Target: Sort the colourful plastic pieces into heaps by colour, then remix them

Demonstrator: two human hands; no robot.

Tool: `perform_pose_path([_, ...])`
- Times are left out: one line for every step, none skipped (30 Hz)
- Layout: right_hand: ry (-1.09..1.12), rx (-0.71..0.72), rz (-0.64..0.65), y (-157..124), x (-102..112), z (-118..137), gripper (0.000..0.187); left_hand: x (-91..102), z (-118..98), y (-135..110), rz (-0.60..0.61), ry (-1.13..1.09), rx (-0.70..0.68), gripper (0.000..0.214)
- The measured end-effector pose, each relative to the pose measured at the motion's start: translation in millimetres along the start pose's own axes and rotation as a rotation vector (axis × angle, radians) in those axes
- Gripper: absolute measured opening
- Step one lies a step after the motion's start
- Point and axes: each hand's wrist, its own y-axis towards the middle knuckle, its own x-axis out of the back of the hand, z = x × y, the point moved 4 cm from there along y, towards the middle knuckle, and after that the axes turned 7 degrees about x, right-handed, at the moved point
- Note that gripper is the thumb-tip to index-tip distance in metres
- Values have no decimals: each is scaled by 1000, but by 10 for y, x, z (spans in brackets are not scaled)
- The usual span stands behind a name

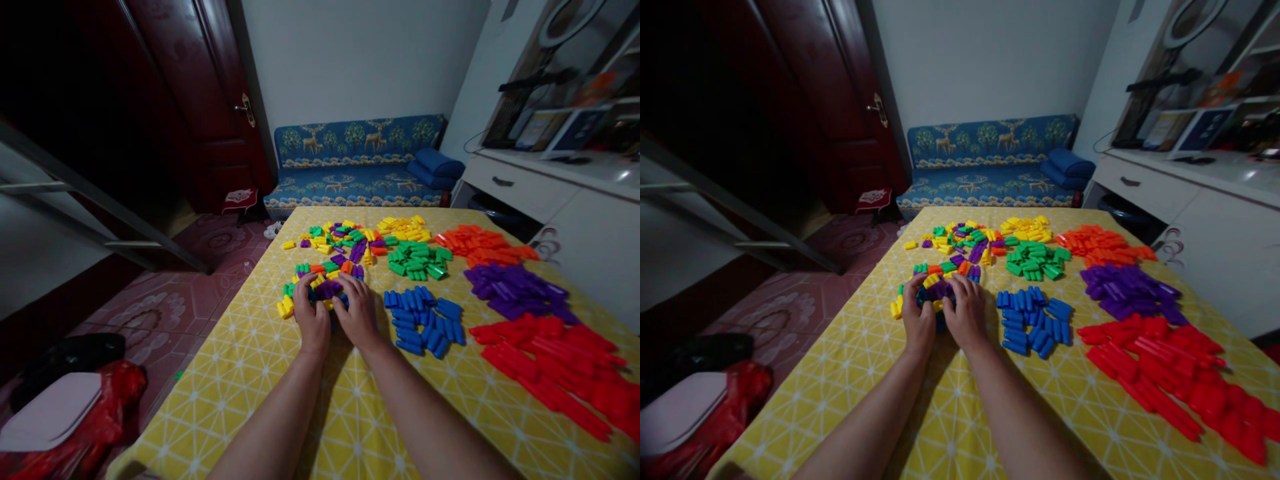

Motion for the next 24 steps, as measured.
perform_pose_path([2, 25, 33, 13, -14, 24, 43, -5, 13, 1, -2, -7, 10, 57])
perform_pose_path([-4, 41, 83, 23, -34, 46, 46, -11, 29, 1, -2, -11, 20, 57])
perform_pose_path([-12, 51, 141, 30, -59, 64, 48, -19, 47, 0, 3, -15, 29, 57])
perform_pose_path([-21, 53, 190, 33, -81, 74, 46, -27, 65, -1, 10, -20, 35, 57])
perform_pose_path([-26, 46, 219, 34, -97, 78, 43, -34, 84, -2, 16, -26, 39, 57])
perform_pose_path([-21, 34, 220, 35, -102, 75, 40, -41, 101, -2, 22, -34, 41, 57])
perform_pose_path([-2, 16, 194, 35, -98, 67, 37, -46, 116, -2, 26, -44, 43, 56])
perform_pose_path([35, -4, 148, 34, -86, 58, 35, -48, 126, 0, 27, -62, 44, 53])
perform_pose_path([94, -23, 90, 31, -69, 50, 33, -49, 132, 3, 26, -89, 48, 50])
perform_pose_path([176, -42, 30, 25, -51, 44, 32, -47, 132, 6, 27, -124, 57, 45])
perform_pose_path([283, -63, -21, 16, -35, 42, 31, -46, 124, 11, 35, -166, 69, 41])
perform_pose_path([405, -89, -61, 5, -22, 41, 31, -45, 108, 15, 52, -212, 82, 38])
perform_pose_path([527, -122, -92, -7, -11, 41, 31, -44, 82, 19, 77, -261, 93, 37])
perform_pose_path([635, -160, -112, -20, -3, 43, 31, -44, 49, 21, 111, -306, 100, 38])
perform_pose_path([721, -201, -122, -32, 4, 44, 31, -44, 9, 20, 146, -342, 103, 39])
perform_pose_path([781, -241, -121, -44, 9, 45, 31, -45, -31, 17, 181, -367, 105, 40])
perform_pose_path([816, -281, -116, -55, 14, 42, 31, -48, -65, 11, 212, -381, 112, 42])
perform_pose_path([832, -322, -113, -65, 21, 35, 31, -53, -89, 2, 237, -389, 126, 44])
perform_pose_path([835, -360, -117, -74, 31, 24, 32, -62, -102, -9, 257, -398, 147, 45])
perform_pose_path([831, -390, -124, -80, 41, 14, 33, -73, -105, -22, 271, -409, 172, 45])
perform_pose_path([826, -412, -130, -83, 50, 6, 34, -83, -99, -34, 274, -423, 196, 45])
perform_pose_path([823, -422, -133, -83, 56, 4, 36, -91, -86, -44, 266, -438, 215, 44])
perform_pose_path([823, -424, -129, -80, 57, 8, 37, -96, -70, -51, 248, -447, 228, 42])
perform_pose_path([824, -419, -118, -77, 52, 17, 38, -97, -52, -52, 229, -447, 236, 41])
